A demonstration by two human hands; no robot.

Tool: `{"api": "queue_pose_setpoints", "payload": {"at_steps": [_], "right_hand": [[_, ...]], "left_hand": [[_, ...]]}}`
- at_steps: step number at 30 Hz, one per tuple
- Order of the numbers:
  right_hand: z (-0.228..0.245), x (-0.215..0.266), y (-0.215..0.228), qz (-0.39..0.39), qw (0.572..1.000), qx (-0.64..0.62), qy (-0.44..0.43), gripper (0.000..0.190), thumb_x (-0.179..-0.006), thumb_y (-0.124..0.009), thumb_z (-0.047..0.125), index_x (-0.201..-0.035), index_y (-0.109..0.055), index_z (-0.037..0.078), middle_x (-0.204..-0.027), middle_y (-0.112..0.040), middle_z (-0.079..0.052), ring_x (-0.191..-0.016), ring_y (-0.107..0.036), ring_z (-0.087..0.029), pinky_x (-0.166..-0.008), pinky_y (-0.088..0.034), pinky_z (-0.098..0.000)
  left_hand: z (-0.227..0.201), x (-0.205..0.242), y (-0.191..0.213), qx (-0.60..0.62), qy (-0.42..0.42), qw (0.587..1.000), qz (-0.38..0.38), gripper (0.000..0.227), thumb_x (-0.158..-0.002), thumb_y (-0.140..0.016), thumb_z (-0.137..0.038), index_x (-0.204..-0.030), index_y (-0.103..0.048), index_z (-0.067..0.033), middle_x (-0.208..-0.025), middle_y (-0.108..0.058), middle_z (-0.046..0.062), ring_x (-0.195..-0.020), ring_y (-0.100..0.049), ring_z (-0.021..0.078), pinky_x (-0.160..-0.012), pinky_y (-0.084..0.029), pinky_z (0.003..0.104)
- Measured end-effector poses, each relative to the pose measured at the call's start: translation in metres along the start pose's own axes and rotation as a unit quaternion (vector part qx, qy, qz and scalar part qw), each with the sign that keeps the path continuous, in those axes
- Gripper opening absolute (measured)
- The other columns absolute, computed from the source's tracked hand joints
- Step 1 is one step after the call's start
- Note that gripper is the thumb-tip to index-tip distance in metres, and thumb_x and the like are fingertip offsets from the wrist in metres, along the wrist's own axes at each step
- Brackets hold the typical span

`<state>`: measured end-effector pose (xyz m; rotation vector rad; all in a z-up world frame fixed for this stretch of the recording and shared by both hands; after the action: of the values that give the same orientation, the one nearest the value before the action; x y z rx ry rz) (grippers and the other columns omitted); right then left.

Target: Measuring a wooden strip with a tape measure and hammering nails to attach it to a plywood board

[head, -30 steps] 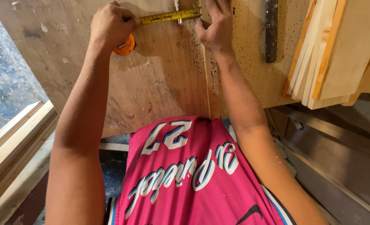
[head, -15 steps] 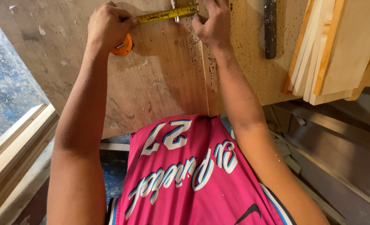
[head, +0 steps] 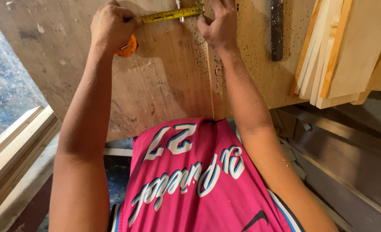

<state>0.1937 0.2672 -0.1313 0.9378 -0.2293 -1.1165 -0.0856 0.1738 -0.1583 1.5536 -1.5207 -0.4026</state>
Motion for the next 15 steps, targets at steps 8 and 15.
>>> {"api": "queue_pose_setpoints", "payload": {"at_steps": [8,15], "right_hand": [[-0.007,0.002,-0.0051,-0.007,1.0,-0.013,0.003,0.069,-0.083,-0.072,0.01,-0.148,-0.048,0.008,-0.142,-0.064,-0.017,-0.133,-0.065,-0.033,-0.113,-0.06,-0.0459],[0.0028,0.0,0.0024,-0.012,1.0,-0.024,0.015,0.07,-0.084,-0.068,0.009,-0.15,-0.047,0.014,-0.142,-0.063,-0.013,-0.125,-0.069,-0.03,-0.104,-0.067,-0.0442]], "left_hand": [[0.0018,-0.0029,-0.0029,-0.005,0.007,1.0,0.007,0.012,-0.097,-0.077,-0.035,-0.094,-0.084,-0.0247,-0.093,-0.055,-0.003,-0.081,-0.056,0.0208,-0.057,-0.046,0.042],[0.0027,-0.0027,-0.003,-0.007,0.009,1.0,-0.003,0.013,-0.097,-0.079,-0.036,-0.1,-0.085,-0.025,-0.093,-0.056,-0.003,-0.082,-0.057,0.0187,-0.058,-0.048,0.04]]}}
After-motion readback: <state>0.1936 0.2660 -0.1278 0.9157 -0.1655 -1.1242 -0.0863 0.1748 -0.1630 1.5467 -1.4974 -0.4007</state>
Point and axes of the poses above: each hand's wrist, its own x-axis away from the middle knuckle, its own y-axis out of the back of the hand, z = x × y, the point moved 10 cm from there along -x, towards the middle knuckle
